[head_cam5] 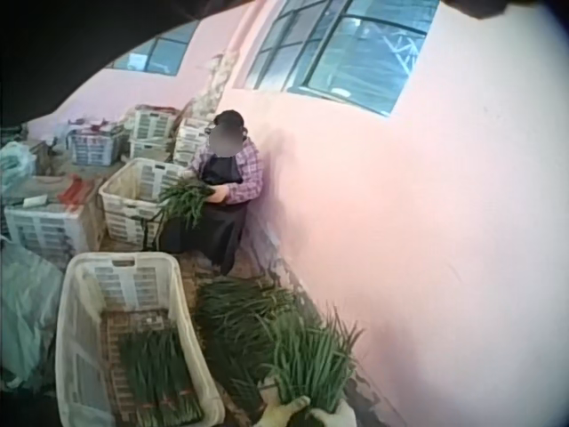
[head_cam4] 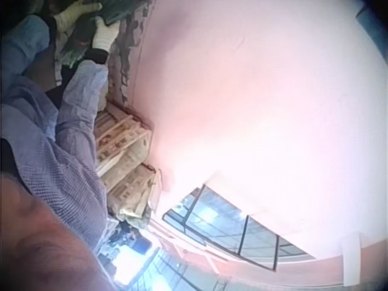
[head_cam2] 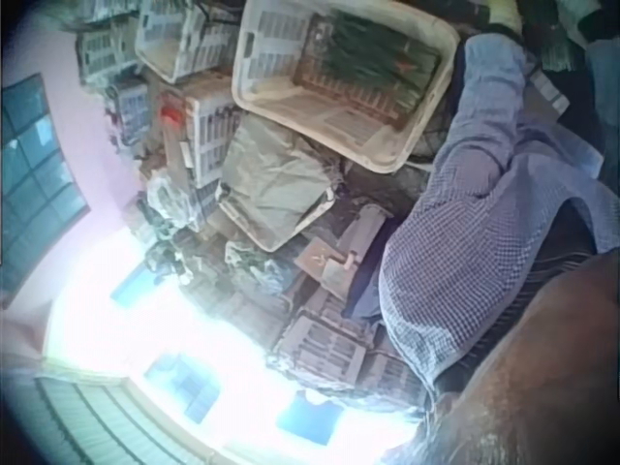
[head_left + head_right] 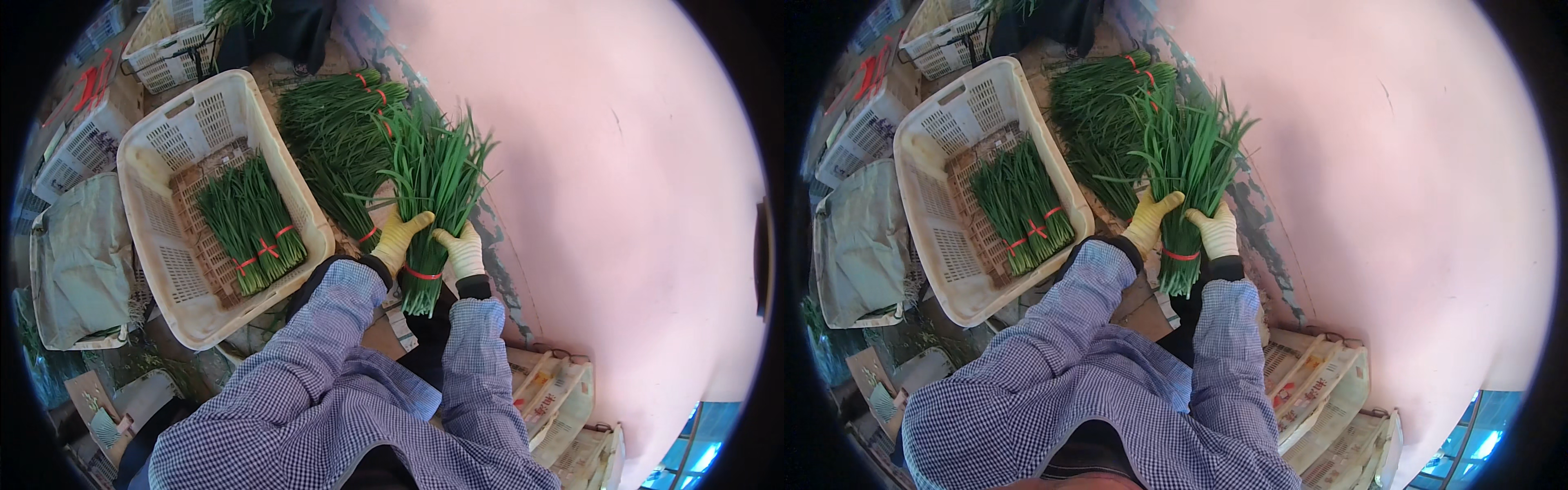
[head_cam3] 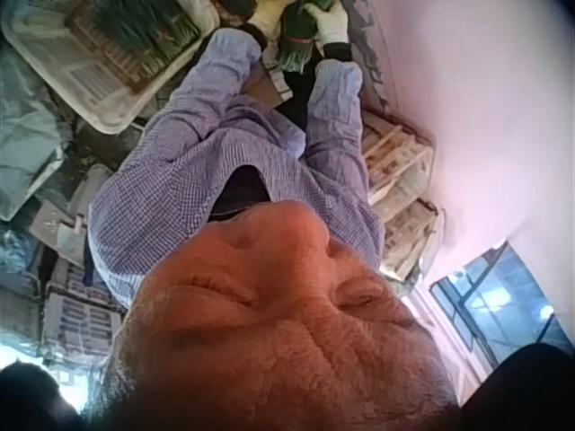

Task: The person picks up bundles of green onions from a pile on the floor, inspects them, and places them into a white plastic basket. The person repeats this process, moving bundles from the floor to the basket.

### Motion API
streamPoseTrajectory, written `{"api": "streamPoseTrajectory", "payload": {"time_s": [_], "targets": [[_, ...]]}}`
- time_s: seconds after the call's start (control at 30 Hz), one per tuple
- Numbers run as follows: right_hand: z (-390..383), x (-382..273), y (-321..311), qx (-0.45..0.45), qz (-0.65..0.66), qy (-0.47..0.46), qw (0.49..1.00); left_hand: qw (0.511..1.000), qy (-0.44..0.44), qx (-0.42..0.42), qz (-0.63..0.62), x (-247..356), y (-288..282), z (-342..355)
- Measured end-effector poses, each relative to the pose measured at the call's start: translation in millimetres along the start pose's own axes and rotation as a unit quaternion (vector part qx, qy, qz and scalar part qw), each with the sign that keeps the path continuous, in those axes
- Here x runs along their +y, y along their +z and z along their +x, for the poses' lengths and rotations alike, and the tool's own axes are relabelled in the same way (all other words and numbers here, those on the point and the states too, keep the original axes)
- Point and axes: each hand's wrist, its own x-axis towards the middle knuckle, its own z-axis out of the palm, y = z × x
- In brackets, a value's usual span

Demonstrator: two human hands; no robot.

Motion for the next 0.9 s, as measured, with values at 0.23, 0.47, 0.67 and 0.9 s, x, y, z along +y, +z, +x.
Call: {"api": "streamPoseTrajectory", "payload": {"time_s": [0.23, 0.47, 0.67, 0.9], "targets": [[-15.3, 8.7, 23.0, 0.05, -0.092, -0.04, 0.994, 0.991, -0.014, 0.071, 0.111, -7.7, -15.3, 8.8], [-3.6, 33.9, 12.6, 0.045, 0.127, -0.007, 0.991, 0.994, -0.054, 0.088, 0.026, 6.2, -9.8, -0.7], [-5.5, 26.9, 12.2, 0.026, 0.144, -0.006, 0.989, 0.994, -0.061, 0.089, 0.015, 4.8, -14.1, 1.6], [-8.0, 14.6, 15.3, 0.03, 0.066, -0.046, 0.996, 0.994, -0.063, 0.087, 0.027, 6.4, -7.8, -0.6]]}}
